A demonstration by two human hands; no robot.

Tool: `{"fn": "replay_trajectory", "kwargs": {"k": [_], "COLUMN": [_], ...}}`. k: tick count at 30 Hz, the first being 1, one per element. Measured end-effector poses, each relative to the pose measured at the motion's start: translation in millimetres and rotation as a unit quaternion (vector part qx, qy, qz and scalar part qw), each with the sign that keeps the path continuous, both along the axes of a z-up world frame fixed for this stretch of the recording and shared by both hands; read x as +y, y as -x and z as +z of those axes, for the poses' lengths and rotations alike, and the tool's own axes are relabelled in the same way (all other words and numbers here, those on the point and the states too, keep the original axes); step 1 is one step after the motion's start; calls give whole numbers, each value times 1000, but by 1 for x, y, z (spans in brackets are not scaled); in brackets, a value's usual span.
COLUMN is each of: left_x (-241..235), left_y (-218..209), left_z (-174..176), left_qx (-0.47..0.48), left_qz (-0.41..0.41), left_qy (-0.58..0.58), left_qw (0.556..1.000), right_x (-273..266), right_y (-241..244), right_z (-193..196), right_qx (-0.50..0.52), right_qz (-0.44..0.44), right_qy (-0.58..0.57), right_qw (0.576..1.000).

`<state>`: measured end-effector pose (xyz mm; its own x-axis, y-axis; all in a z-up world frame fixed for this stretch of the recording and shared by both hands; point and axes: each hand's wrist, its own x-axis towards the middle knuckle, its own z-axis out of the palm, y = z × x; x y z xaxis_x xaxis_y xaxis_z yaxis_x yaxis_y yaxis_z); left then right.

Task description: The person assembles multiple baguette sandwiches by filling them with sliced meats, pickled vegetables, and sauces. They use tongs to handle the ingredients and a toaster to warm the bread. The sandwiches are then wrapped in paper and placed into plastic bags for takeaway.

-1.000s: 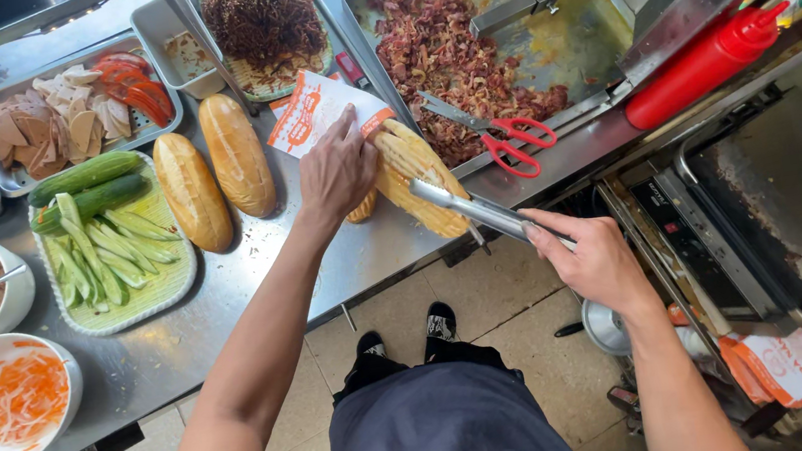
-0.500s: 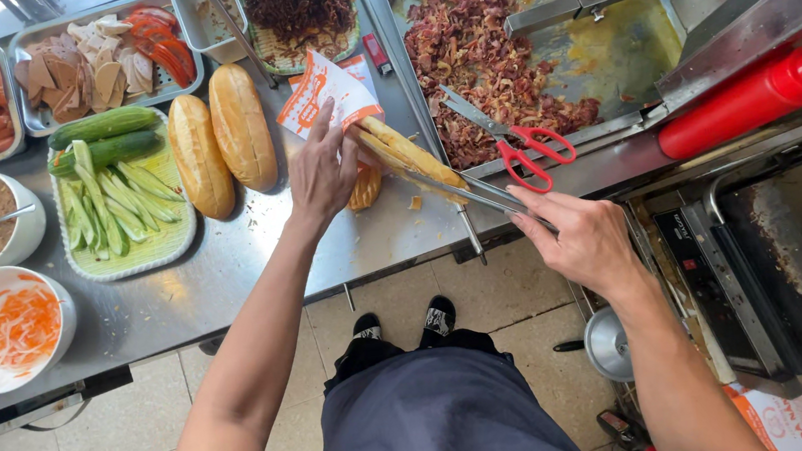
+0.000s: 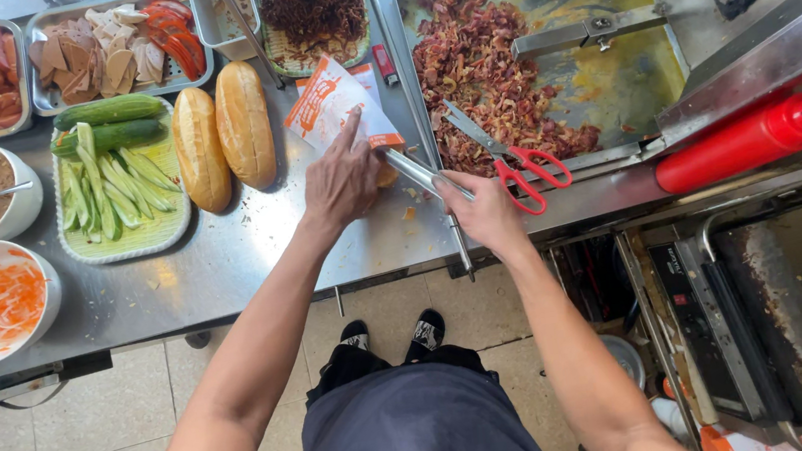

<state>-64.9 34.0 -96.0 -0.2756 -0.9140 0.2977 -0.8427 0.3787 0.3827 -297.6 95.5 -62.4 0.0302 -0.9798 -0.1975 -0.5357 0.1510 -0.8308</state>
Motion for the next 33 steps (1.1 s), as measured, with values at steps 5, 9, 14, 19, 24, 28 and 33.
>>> {"fn": "replay_trajectory", "kwargs": {"k": [5, 9, 14, 19, 24, 28, 33], "left_x": [-11, -17, -4, 43, 91, 129, 195], "left_y": [-33, -55, -63, -92, -201, -316, -450], "left_z": [-7, -23, -6, 36, 64, 92, 142], "left_qx": [-75, -138, -115, 89, 268, 493, 586], "left_qz": [-129, -199, -120, -31, 161, 216, 204], "left_qy": [16, -30, -89, -69, -31, -13, 101], "left_qw": [989, 970, 982, 993, 949, 843, 778], "right_x": [2, -25, -77, -98, -81, -39, 6], "right_y": [96, 112, 95, 36, -138, -311, -517], "right_z": [40, 14, -61, -52, 36, 121, 212], "right_qx": [-12, 132, 340, 263, 91, 18, -74], "right_qz": [56, -64, -106, -20, 120, 238, 378], "right_qy": [-22, 74, 231, 362, 265, 311, 381], "right_qw": [998, 986, 905, 894, 952, 920, 840]}}
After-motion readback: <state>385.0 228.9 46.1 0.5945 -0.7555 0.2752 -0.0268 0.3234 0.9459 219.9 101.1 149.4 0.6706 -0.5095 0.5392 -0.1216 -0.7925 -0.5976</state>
